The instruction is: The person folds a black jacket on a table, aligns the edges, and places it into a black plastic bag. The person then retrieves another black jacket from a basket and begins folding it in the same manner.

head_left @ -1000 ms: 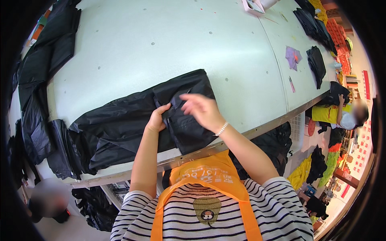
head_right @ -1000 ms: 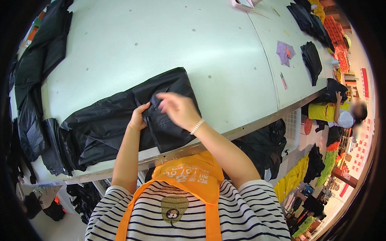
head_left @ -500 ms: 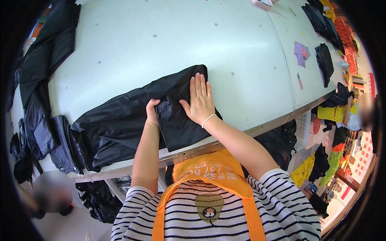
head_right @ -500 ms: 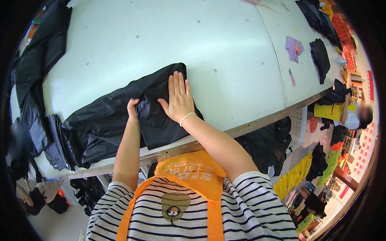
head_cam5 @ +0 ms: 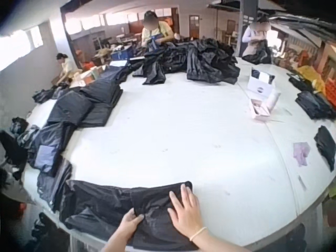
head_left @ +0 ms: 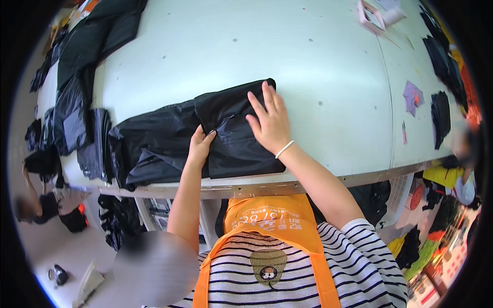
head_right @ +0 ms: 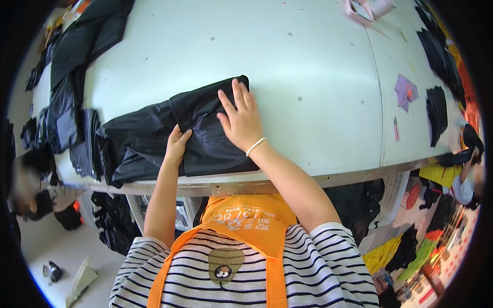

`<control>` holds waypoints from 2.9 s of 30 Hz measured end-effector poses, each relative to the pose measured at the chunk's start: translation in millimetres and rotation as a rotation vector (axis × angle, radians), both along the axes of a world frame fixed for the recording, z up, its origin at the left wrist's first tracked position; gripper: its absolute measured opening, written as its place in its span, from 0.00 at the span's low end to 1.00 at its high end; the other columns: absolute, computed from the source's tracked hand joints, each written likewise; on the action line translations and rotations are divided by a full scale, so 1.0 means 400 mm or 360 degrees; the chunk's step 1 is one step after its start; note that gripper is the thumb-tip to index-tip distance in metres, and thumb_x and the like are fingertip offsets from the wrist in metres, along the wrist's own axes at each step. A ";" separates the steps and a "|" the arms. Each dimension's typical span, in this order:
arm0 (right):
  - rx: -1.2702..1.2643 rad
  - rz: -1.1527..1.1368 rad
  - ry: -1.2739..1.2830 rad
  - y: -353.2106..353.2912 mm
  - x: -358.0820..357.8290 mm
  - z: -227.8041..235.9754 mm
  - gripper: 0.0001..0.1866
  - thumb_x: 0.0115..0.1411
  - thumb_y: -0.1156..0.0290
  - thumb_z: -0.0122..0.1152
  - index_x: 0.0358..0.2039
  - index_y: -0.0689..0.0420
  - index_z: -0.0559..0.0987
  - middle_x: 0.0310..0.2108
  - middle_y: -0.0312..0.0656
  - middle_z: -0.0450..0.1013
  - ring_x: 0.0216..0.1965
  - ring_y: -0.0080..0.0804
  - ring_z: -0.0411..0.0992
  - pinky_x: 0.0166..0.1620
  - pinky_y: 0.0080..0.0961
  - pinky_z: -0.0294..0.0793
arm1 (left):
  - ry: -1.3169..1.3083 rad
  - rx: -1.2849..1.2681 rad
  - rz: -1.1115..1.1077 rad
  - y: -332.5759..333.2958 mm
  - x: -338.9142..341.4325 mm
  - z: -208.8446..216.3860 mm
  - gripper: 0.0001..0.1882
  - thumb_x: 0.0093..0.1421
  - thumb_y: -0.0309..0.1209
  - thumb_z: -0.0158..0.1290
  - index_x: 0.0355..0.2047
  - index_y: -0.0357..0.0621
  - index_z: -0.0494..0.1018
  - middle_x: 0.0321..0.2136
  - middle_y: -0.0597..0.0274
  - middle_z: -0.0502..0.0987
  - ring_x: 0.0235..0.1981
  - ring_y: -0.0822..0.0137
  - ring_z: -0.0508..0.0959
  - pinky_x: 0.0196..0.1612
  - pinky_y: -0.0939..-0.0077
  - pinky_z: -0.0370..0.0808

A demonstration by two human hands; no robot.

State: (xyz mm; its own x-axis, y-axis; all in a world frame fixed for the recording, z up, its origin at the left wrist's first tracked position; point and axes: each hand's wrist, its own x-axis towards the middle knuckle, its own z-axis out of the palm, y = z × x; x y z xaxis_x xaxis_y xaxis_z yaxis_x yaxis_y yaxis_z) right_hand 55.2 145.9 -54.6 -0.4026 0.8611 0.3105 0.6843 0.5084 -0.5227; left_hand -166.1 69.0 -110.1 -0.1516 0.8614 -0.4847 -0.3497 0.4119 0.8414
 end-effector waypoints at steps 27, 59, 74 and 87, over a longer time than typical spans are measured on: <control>-0.0178 0.0330 -0.1072 -0.001 -0.197 0.085 0.28 0.50 0.57 0.62 0.50 0.56 0.73 0.59 0.56 0.59 0.61 0.58 0.53 0.62 0.53 0.49 | 0.1763 0.0953 -0.1391 0.017 -0.263 0.077 0.63 0.31 0.61 0.64 0.65 0.49 0.50 0.67 0.54 0.44 0.67 0.48 0.44 0.64 0.45 0.44; -0.2879 -0.0199 0.2100 -0.062 -0.430 0.108 0.34 0.38 0.78 0.51 0.53 0.68 0.69 0.50 0.53 0.71 0.49 0.48 0.71 0.58 0.40 0.66 | 0.1970 0.1279 -0.0892 0.010 -0.268 0.029 0.33 0.61 0.48 0.39 0.63 0.48 0.53 0.65 0.57 0.51 0.65 0.50 0.53 0.63 0.45 0.48; -0.1627 -0.0847 0.1301 -0.082 0.008 -0.014 0.16 0.50 0.78 0.52 0.41 0.68 0.72 0.37 0.41 0.73 0.37 0.26 0.70 0.43 0.23 0.70 | 0.2969 0.0518 -0.0590 -0.082 -0.484 0.196 0.28 0.60 0.45 0.48 0.59 0.51 0.63 0.62 0.56 0.58 0.64 0.54 0.54 0.64 0.51 0.47; 0.0079 0.0391 -0.0510 -0.082 -0.137 0.139 0.34 0.53 0.55 0.61 0.61 0.45 0.63 0.65 0.46 0.51 0.65 0.53 0.47 0.64 0.49 0.46 | 0.2356 0.0407 0.0319 -0.184 -0.603 -0.009 0.25 0.54 0.38 0.58 0.48 0.39 0.68 0.53 0.48 0.67 0.55 0.51 0.65 0.59 0.58 0.58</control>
State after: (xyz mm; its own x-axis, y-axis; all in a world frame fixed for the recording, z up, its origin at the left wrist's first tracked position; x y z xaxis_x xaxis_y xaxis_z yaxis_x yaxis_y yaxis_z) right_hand 0.3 113.2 1.2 -0.6778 0.7142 0.1749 0.6633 0.6965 -0.2735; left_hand -407.4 -4.8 -113.5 -0.4753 0.8028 0.3600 0.8192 0.2546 0.5138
